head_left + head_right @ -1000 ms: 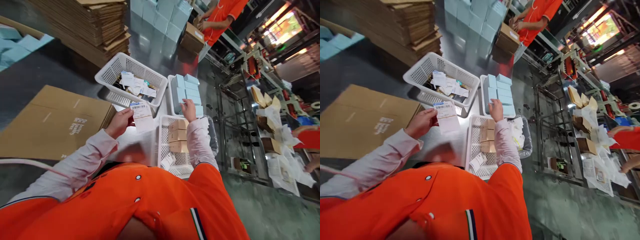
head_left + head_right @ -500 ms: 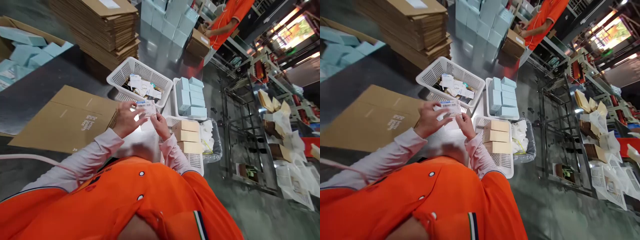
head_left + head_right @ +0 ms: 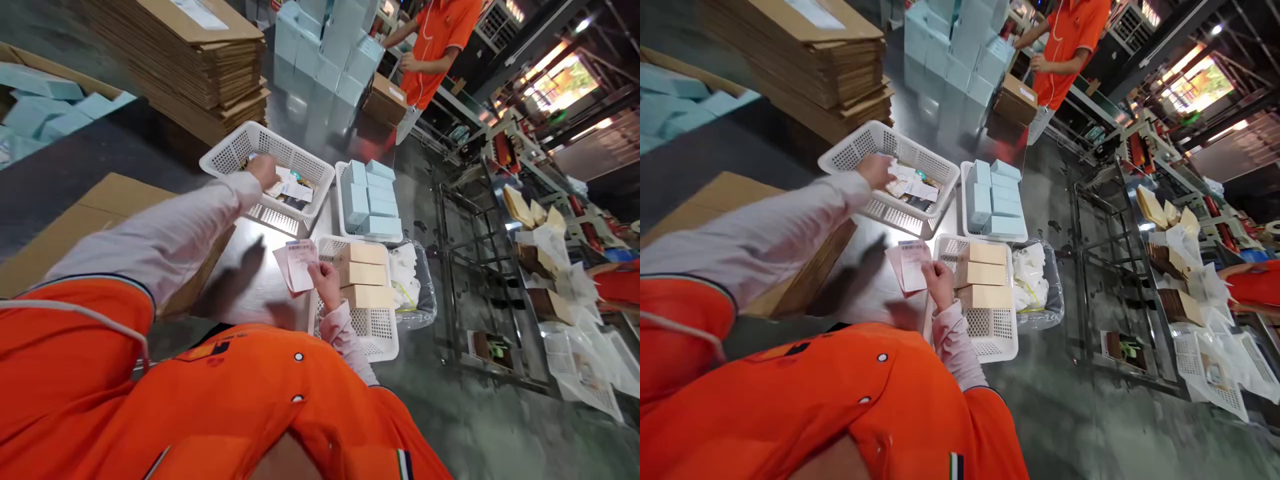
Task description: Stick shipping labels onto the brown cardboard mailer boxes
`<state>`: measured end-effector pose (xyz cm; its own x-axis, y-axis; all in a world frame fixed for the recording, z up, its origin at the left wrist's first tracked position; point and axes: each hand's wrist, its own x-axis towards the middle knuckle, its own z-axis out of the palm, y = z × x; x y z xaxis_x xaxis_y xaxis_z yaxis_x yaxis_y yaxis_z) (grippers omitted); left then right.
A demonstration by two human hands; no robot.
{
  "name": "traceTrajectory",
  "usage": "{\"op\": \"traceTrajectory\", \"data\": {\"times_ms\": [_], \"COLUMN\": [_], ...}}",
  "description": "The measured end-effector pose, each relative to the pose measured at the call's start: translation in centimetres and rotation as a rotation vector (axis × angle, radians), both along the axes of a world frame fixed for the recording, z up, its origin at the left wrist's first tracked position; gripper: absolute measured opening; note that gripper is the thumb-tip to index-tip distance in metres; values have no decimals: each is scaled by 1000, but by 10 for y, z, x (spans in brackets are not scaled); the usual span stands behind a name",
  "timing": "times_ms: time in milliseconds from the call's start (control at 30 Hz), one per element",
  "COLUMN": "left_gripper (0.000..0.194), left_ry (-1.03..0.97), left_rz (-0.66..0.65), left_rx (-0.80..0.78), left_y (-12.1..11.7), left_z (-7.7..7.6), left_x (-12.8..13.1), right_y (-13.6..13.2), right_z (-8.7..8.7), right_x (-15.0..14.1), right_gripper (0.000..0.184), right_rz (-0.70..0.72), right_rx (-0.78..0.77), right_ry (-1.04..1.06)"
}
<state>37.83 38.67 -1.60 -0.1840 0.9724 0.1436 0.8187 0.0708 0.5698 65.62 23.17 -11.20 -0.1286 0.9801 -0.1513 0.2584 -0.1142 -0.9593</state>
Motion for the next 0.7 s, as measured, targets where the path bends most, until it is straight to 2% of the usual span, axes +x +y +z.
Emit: {"op": "traceTrajectory", "data": {"times_ms": [67,133,267,333,433,533,700], "left_gripper": [42,43,45,46,48,48,48], "left_ry": [-25,-96,-387,-556,-726,-852,-825], "left_rz": [28,-49,-336,-379,-213,-60,6], "left_rx": [-29,-108,-299,-319,-268,-242,-144], "left_y": [6,-12,-84,-117,-147,-164,-188], "left_z": [11,11,-10,-22,-36,-49,-69], "left_x": [6,20,54,62,57,44,27], "right_y": [0,1,3,3,0,-4,-10], "right_z": [5,9,11,11,9,9,15], "right_x": [1,2,-3,-9,-23,-36,-48], "right_gripper": [31,33,30,29,28,27,28], "right_rz": [-18,-31,-4,61,144,211,280], "right_rx": [58,79,106,111,88,51,-11], "right_ry": [25,26,13,9,9,37,-45]}}
